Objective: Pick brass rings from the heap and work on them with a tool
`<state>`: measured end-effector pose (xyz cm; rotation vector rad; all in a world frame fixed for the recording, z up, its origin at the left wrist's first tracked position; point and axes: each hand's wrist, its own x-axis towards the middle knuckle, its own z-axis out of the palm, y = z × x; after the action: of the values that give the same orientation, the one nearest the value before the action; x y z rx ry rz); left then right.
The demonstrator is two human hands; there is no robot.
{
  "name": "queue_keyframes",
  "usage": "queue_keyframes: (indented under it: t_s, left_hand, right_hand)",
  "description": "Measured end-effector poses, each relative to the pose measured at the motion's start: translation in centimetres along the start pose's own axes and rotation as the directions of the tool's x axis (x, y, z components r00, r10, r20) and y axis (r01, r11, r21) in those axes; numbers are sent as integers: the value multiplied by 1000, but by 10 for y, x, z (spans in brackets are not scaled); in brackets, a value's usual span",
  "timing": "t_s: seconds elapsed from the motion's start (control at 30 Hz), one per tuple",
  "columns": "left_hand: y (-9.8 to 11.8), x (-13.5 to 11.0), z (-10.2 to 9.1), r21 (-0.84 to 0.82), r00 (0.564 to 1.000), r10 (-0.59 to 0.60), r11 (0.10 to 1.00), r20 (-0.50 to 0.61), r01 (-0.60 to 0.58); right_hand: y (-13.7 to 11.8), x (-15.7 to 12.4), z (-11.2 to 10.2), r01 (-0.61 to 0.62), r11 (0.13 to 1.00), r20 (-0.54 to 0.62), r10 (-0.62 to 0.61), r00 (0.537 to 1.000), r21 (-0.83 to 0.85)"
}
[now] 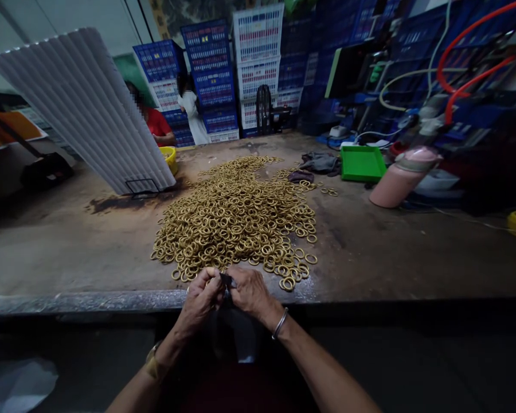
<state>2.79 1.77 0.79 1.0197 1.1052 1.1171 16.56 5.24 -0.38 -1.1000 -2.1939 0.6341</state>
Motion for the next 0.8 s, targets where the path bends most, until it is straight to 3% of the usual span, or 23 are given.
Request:
queue_keyframes:
  t_s: [0.43,0.63,0.8]
  left_hand:
    - [-8,0,-5,-8,1000,3,1000,-3,-3]
    - [-8,0,-11,-6,999,8,1000,42,-8]
    - [-2,-12,-11,-70,995,-56,996,85,62]
  right_hand:
    - [-1,1,5,-50,999,45,50,998,-8]
    - [-6,2,3,-97,995,161,93,983,17]
    - [-1,3,2,-146,975,169,174,970,-167]
